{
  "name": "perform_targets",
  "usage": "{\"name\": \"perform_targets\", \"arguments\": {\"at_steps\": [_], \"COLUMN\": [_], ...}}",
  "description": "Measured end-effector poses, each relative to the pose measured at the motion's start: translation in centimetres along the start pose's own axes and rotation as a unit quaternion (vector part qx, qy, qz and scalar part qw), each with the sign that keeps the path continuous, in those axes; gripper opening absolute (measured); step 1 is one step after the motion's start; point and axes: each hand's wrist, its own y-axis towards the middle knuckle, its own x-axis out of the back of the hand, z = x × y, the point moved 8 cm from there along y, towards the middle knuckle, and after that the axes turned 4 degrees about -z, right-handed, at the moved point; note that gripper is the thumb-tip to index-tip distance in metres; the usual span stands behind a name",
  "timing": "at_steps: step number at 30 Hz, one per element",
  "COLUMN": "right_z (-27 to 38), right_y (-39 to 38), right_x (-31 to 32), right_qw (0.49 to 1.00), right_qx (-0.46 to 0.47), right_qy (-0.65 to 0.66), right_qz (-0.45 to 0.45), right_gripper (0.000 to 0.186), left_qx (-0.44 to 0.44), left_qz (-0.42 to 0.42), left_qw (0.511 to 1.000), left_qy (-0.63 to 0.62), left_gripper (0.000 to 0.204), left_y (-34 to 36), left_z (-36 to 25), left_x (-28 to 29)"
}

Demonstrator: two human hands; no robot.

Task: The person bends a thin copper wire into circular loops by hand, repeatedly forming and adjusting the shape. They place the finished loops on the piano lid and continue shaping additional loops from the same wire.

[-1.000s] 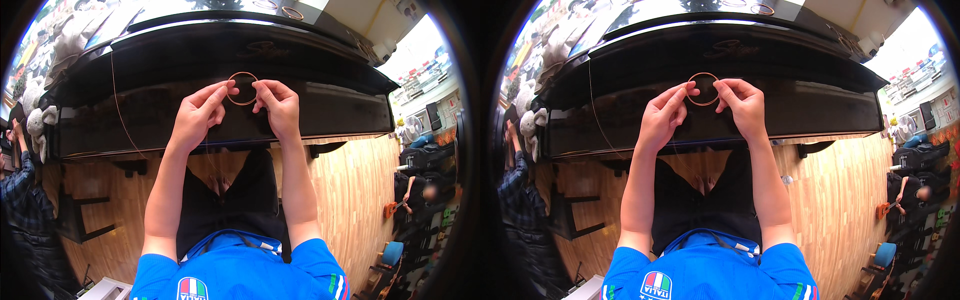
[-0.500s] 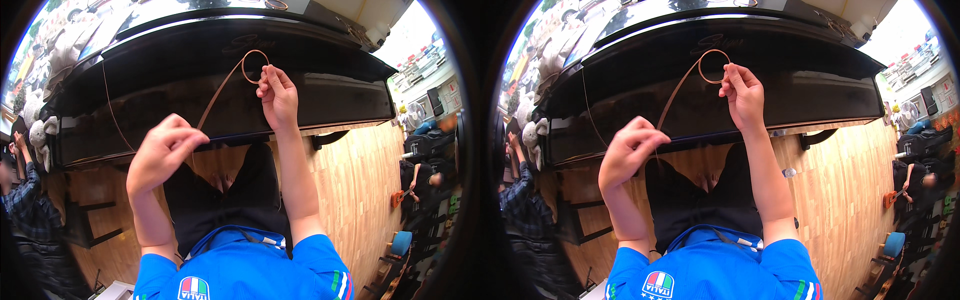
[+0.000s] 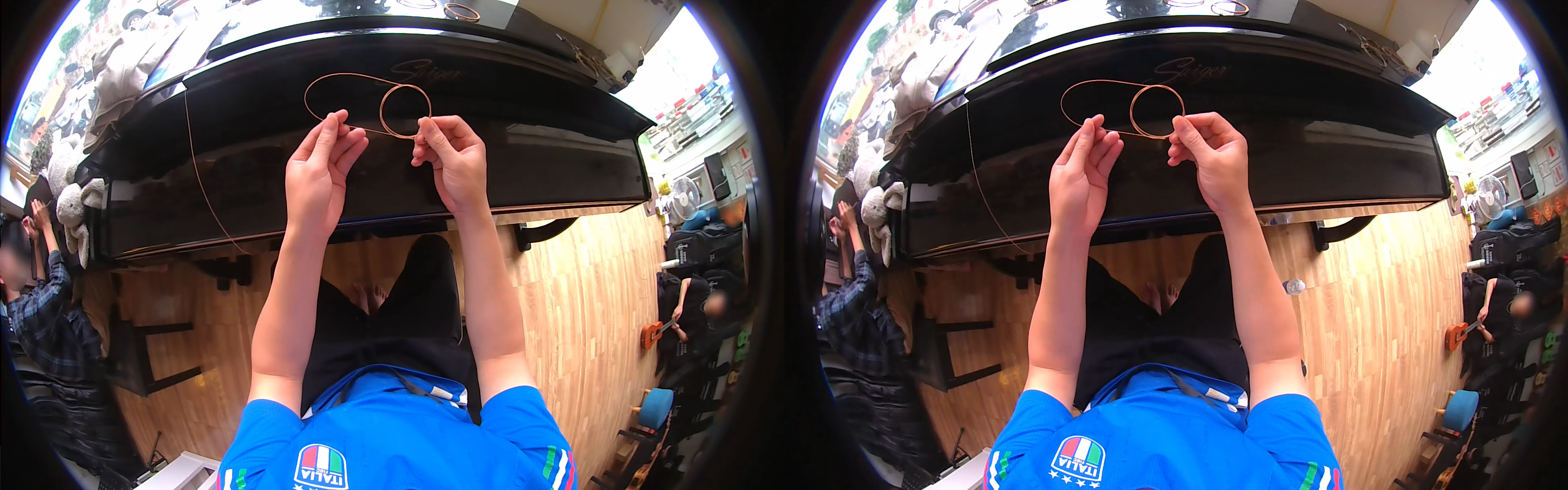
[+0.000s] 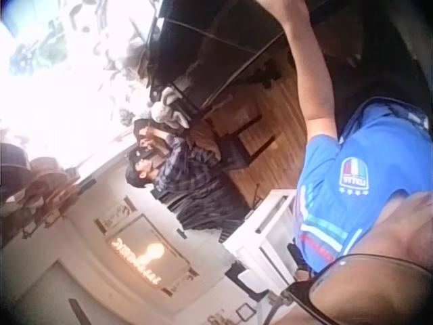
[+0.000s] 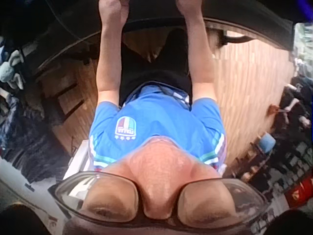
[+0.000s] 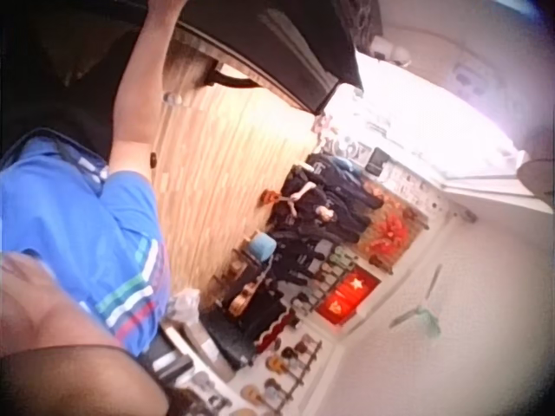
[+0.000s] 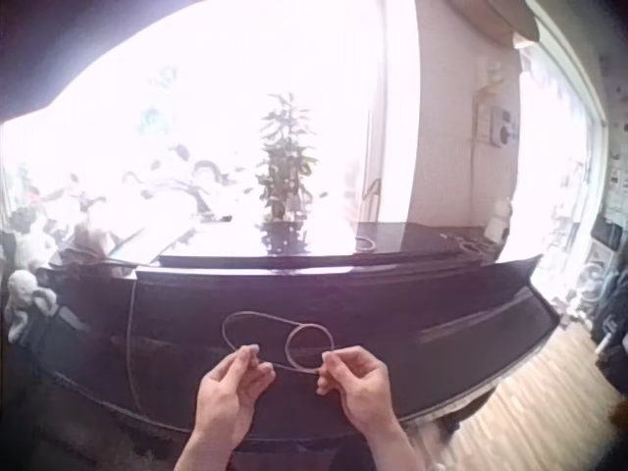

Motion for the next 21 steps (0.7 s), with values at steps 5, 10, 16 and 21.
{"name": "perform_targets", "arguments": {"at_steps": [5, 10, 16, 21], "right_z": [0.1, 0.1, 0.1, 0.2], "right_y": [0.0, -0.2, -0.3, -0.3], "right_x": [0.4, -0.4, -0.5, -0.5], "right_qw": [0.999, 1.0, 0.998, 0.998], "right_qx": [-0.004, -0.002, 0.002, 0.009], "right_qy": [0.044, -0.008, -0.059, -0.058], "right_qz": [-0.006, 0.017, 0.012, 0.004], "right_gripper": [0.012, 0.013, 0.014, 0.012], "left_qx": [-0.015, -0.02, 0.142, 0.138], "left_qz": [-0.008, -0.005, 0.142, 0.157], "left_qw": [1.0, 0.999, 0.98, 0.976], "left_qy": [0.0, 0.033, -0.007, -0.055], "left_gripper": [0.03, 0.03, 0.033, 0.026], "left_y": [0.2, 0.1, -1.6, -2.5], "left_z": [0.1, 0.0, 2.6, 3.6], "left_x": [-0.2, 0.0, -3.0, -4.2]}}
